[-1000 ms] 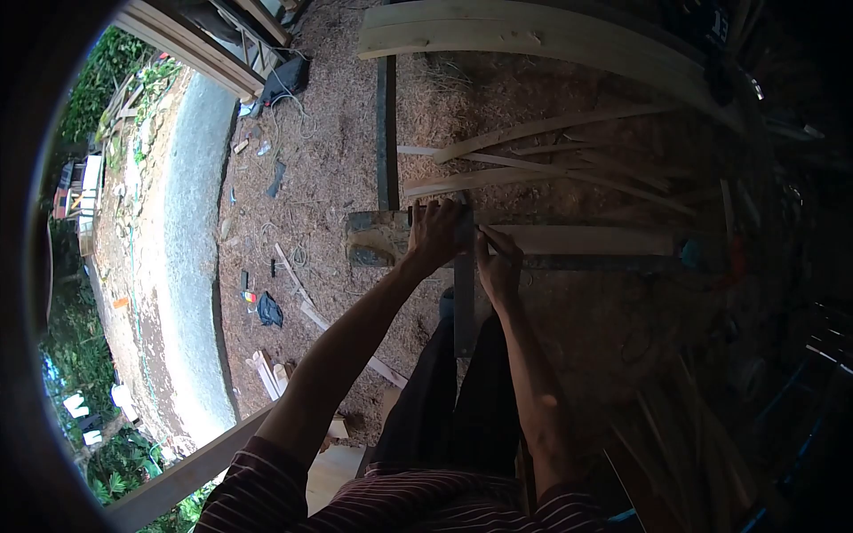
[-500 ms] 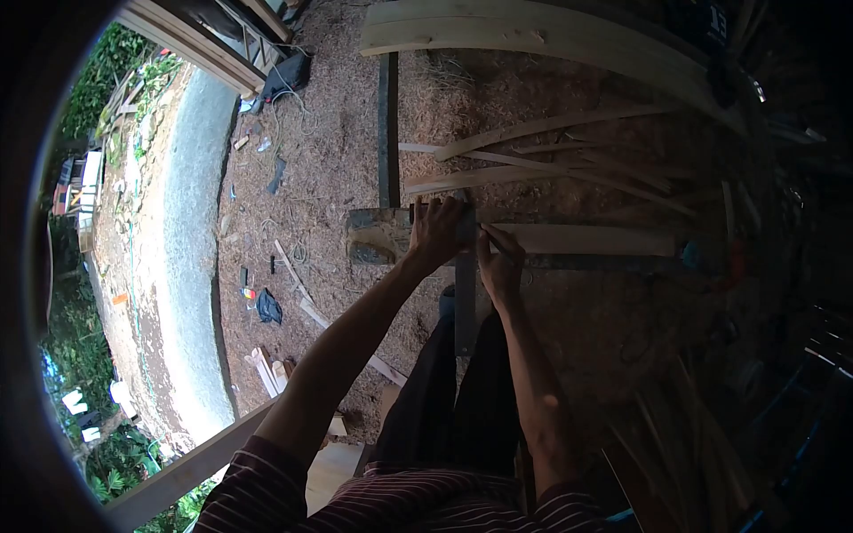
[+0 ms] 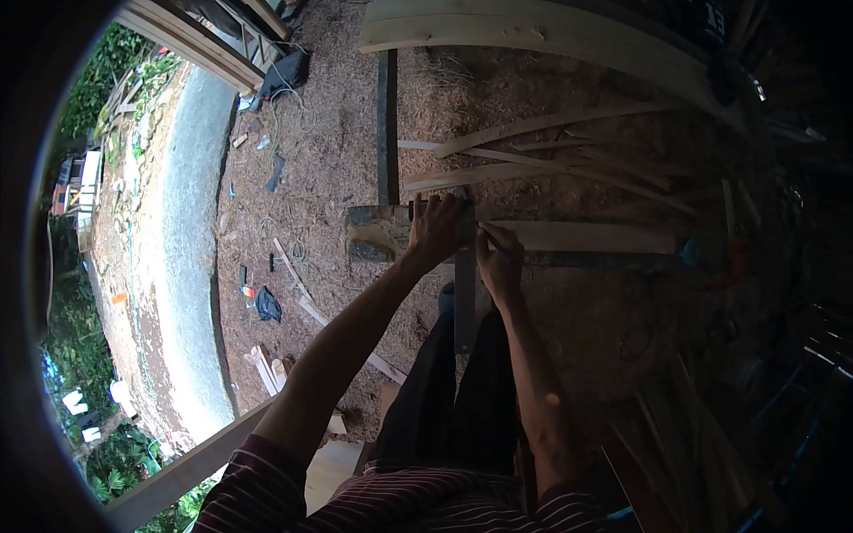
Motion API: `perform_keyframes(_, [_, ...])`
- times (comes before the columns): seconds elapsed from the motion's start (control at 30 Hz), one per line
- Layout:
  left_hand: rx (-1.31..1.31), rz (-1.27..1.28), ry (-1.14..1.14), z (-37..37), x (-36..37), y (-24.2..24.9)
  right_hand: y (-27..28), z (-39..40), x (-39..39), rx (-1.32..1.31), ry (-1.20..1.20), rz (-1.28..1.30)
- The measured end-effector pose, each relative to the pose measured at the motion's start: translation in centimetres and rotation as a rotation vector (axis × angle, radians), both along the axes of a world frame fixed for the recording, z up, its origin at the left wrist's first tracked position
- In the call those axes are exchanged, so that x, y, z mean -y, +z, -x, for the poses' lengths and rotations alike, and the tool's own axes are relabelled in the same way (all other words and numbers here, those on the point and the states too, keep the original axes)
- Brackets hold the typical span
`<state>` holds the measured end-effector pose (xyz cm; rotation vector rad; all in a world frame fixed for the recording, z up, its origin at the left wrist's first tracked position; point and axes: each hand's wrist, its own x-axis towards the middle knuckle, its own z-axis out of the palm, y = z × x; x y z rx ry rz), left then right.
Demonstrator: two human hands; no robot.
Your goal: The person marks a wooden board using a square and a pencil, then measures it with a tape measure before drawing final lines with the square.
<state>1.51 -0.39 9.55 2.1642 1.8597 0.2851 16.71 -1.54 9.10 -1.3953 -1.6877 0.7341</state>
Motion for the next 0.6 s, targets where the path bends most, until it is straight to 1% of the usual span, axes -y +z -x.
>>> perform_keyframes(0.03, [0.000, 0.000, 0.000, 0.0, 0.0, -0.1, 0.1, 0.0, 0.0, 0.045, 0.010, -0.021])
perform_keyframes(0.17, [-0.003, -0.032, 0.009, -0.1, -0.1, -0.4, 0.9, -0.3, 0.5, 0.083, 0.042, -0.062])
perform_keyframes(0.23, [0.000, -0.047, 0.014, 0.0, -0.1, -0.6, 0.9, -0.9, 1.9, 0.101, 0.124, 0.019])
perform_keyframes(0.27, [-0.016, -0.028, -0.003, 0.1, -0.2, -0.9, 0.3, -1.2, 3.2, 0.104, 0.124, 0.014])
perform_keyframes(0.33, [-0.029, -0.011, -0.020, 0.1, 0.0, -0.9, -1.7, -2.2, 6.7, 0.299, 0.157, 0.232])
perform_keyframes(0.37, [-0.009, 0.013, -0.017, 0.0, 0.2, -0.5, -1.3, -2.7, 7.9, 0.303, 0.152, 0.229])
perform_keyframes(0.43, [0.004, 0.019, -0.012, 0.3, -0.6, -0.4, -0.8, -2.7, 8.5, 0.214, 0.090, 0.108])
perform_keyframes(0.47, [0.014, 0.004, -0.002, 0.4, -0.3, -0.6, -0.7, -3.0, 8.8, 0.169, 0.034, 0.293])
perform_keyframes(0.53, [0.029, -0.013, -0.003, 0.4, -0.2, -1.0, 0.6, -3.2, 8.1, 0.146, -0.008, 0.321])
perform_keyframes(0.6, [0.085, 0.096, -0.023, 1.2, -0.7, -1.1, 2.0, -3.5, 6.3, 0.124, -0.056, 0.337])
